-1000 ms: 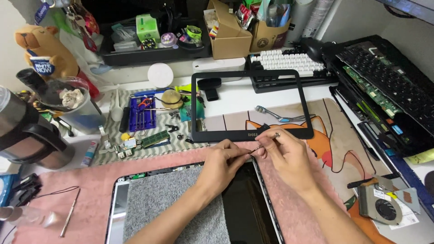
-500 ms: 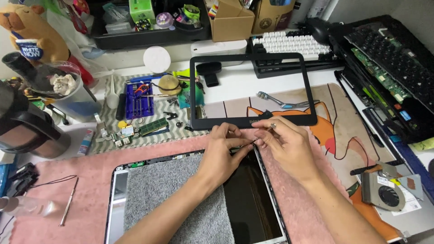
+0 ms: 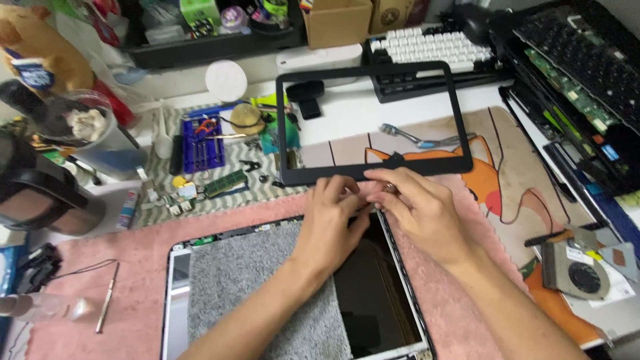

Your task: The person uses a metal prying tool to carefully detach the bezel and screen assembly from a laptop chassis. They work along the edges to release clips and disconnect cables, then remove the protective cloth and place the bezel aside.

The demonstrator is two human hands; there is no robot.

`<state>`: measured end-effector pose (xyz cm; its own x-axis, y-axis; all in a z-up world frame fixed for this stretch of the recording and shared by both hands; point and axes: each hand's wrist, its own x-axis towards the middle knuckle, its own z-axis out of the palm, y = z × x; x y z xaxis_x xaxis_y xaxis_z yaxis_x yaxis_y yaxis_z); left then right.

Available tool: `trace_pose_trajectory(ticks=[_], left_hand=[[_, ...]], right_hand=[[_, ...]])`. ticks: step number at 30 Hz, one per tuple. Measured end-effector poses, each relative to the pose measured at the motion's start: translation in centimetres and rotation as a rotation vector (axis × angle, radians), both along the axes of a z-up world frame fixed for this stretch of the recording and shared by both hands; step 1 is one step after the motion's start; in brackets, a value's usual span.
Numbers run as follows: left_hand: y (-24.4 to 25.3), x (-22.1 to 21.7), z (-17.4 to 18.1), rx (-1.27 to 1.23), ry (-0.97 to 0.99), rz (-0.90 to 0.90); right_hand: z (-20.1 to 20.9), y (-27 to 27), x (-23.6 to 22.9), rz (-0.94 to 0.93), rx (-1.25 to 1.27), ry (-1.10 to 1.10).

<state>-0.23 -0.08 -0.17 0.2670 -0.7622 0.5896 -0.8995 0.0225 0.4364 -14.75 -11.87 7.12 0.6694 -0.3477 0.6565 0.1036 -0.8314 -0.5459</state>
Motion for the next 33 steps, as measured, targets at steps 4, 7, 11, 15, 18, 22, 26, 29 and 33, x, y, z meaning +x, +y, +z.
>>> trace_pose_trajectory(ticks=[4, 7, 11, 15, 18, 22, 26, 29, 33], left_hand=[[0.2, -0.3, 0.8, -0.069, -0.029, 0.000], [0.7, -0.4, 2.0, -0.117, 0.122, -0.088], [0.8, -0.4, 2.5, -0.166, 0.247, -0.076], [0.9, -0.6, 3.2, -0.173, 0.331, -0.063], [1.0, -0.6, 3.2, -0.108, 0.378, -0.074], [0.5, -0.5, 2.2, -0.105, 0.330, -0.106], [0.1, -0.5, 0.7, -0.041, 0.253, -0.101], [0.0, -0.6, 0.2, -0.032, 0.223, -0.099], [-0.2, -0.7, -0.4, -0.004, 0.149, -0.055]], right_hand=[[-0.1, 0.0, -0.5, -0.054, -0.017, -0.040], [0.0, -0.3, -1.2, -0.050, 0.109, 0.061], [-0.6, -0.3, -1.1, -0.104, 0.410, 0.039], [-1.3, -0.5, -0.9, -0.088, 0.697, -0.057], [-0.8, -0.5, -0.5, -0.210, 0.823, -0.060], [-2.5, -1.6, -0.5, -0.203, 0.774, -0.041], [-4.6, -2.2, -0.7, -0.170, 0.614, 0.041], [-5.0, -2.1, -0.7, -0.187, 0.529, 0.108], [-5.3, -2.3, -0.8, -0.164, 0.438, 0.124]])
